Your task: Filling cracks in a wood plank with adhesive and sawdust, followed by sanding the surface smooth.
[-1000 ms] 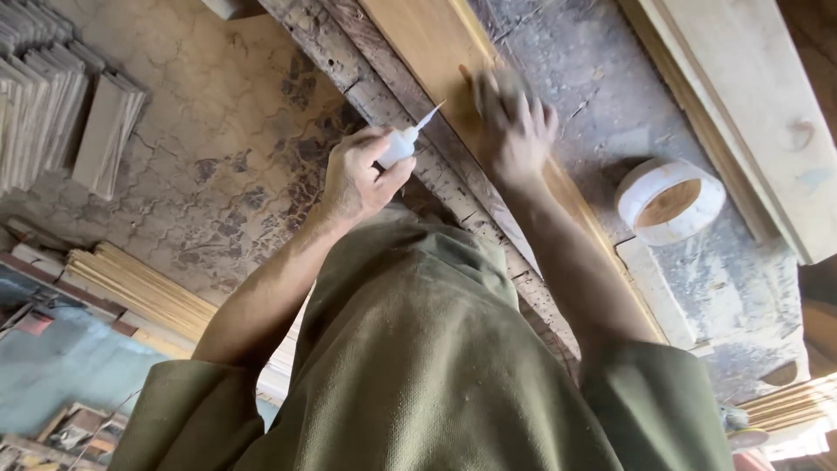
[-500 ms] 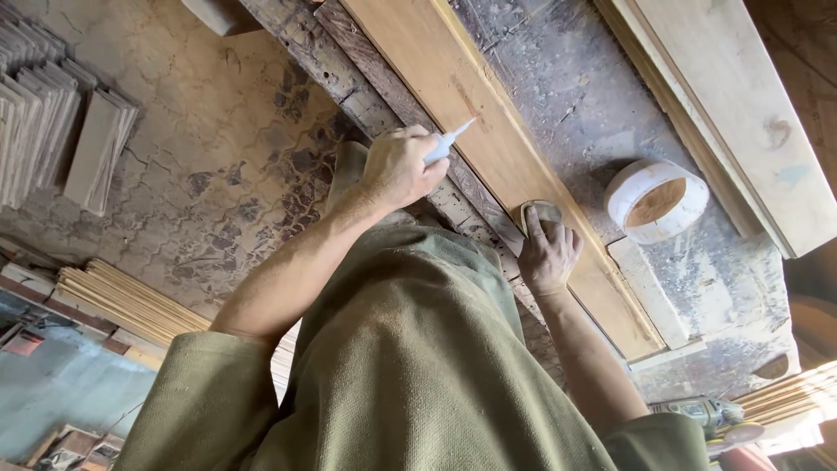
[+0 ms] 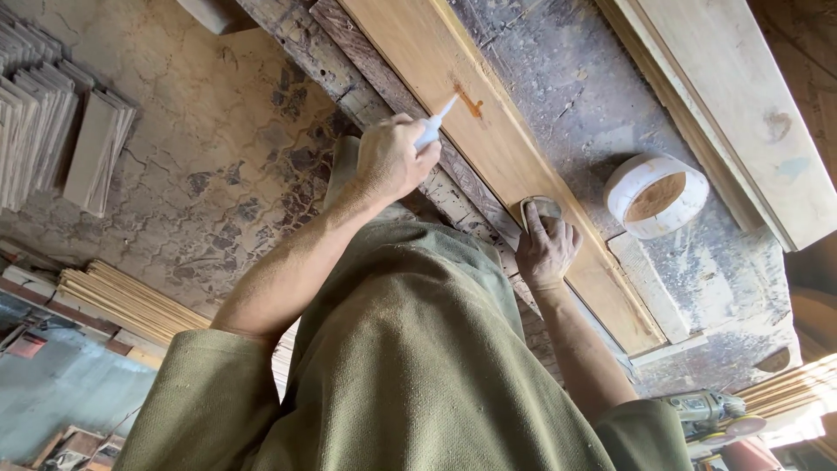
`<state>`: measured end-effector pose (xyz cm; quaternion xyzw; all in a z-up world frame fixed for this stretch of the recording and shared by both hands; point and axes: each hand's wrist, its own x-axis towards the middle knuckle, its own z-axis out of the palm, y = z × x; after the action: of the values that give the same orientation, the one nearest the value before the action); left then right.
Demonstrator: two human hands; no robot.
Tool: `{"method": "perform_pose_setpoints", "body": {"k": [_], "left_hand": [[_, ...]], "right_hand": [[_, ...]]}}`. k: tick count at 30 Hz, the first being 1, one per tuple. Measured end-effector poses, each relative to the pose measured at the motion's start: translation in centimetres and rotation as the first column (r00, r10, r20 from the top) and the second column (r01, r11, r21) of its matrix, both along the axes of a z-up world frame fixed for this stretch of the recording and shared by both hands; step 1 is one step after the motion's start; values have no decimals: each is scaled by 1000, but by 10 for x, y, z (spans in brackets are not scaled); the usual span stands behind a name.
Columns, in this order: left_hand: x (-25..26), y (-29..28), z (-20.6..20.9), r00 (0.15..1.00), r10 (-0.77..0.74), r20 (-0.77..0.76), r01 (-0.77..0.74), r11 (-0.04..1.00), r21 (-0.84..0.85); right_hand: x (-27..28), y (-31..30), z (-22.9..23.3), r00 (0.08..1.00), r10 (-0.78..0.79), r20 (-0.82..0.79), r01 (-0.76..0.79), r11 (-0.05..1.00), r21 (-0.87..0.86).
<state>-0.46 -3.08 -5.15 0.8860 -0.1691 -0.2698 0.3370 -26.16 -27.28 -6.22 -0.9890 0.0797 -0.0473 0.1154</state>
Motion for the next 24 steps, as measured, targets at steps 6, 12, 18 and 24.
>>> {"method": "perform_pose_setpoints", "body": {"k": [6,12,18,24], "left_hand": [[-24,-17,8,972,-136,-190,131,991,-37],[-24,-28,24,952,-216,-218,205,976,-71],[-15,-22,10,967,-208,-144,204,978,-42],[-38,-33,8,951,-259,-168,247,965,-92]], "right_hand": [[-2,2,0,999,-34,-4,34,999,39],[-8,1,-8,999,-42,5,42,998,36],[-6,3,-3,998,-48,29,46,998,39],[-9,5,-5,998,-50,44,48,998,46]]}}
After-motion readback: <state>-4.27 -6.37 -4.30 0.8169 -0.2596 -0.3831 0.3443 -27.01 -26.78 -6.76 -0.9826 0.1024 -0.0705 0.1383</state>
